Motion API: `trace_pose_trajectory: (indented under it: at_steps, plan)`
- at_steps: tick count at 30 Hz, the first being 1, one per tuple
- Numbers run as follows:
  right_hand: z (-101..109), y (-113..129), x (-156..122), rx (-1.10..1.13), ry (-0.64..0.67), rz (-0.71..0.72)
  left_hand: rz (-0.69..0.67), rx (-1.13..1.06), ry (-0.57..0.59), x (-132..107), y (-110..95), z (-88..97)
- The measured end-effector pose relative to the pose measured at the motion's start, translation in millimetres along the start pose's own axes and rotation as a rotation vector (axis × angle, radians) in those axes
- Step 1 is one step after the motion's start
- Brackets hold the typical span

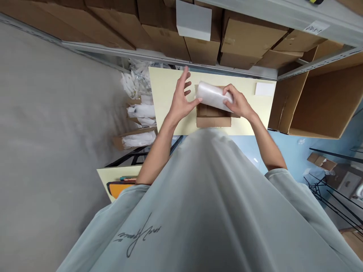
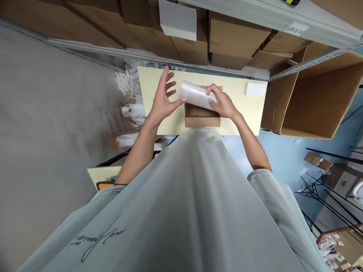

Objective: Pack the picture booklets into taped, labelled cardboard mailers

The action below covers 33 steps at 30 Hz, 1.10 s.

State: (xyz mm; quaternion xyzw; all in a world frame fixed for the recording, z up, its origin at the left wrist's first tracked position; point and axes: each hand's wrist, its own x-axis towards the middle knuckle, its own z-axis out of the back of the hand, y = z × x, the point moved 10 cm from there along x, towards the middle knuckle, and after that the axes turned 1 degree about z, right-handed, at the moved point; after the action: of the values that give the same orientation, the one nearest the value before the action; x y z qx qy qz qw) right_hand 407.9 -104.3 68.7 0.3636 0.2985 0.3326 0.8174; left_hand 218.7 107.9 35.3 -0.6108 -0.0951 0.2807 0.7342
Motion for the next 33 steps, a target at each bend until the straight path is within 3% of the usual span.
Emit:
trace_pose_trajectory:
  at_steps: [3,5,8,15,21,24,27,30,33]
  plan:
    - [-32.3,3.1,6.9,-0.080,0.305,0.083,-0.066,0.158,0.163,-2.8,-14.4,-22.1]
    - [-49.4,5.9,10.4,-0.110,0.407,0.148,-0.055,0.290,0.240,-7.5,-15.8,-37.2]
    - [-71.4,1.9,13.5,-0.151,0.494,0.193,0.014,0.480,0.242,-12.0,-5.5,-47.3]
    - [-104.7,-24.9,9.6,-0.341,0.620,0.131,0.036,0.718,0.249,-9.7,26.1,-78.7]
    - [-122.5,-39.5,3.8,-0.615,0.678,-0.011,-0.006,0.688,0.204,-3.0,37.3,-109.4]
    - [-115.4,-32.8,1.7,-0.678,0.596,-0.029,-0.006,0.679,0.211,-1.5,37.4,-114.5]
    - [-94.1,-21.8,-14.9,-0.619,0.501,0.039,-0.026,0.681,0.205,-11.8,30.6,-103.6]
    - [-42.1,-23.5,-41.5,-0.455,0.220,0.068,-0.053,0.658,0.062,-33.8,20.7,-68.2]
    - [13.8,-61.8,-76.1,-0.298,-0.105,-0.133,0.038,0.620,-0.098,-58.1,26.3,-29.3]
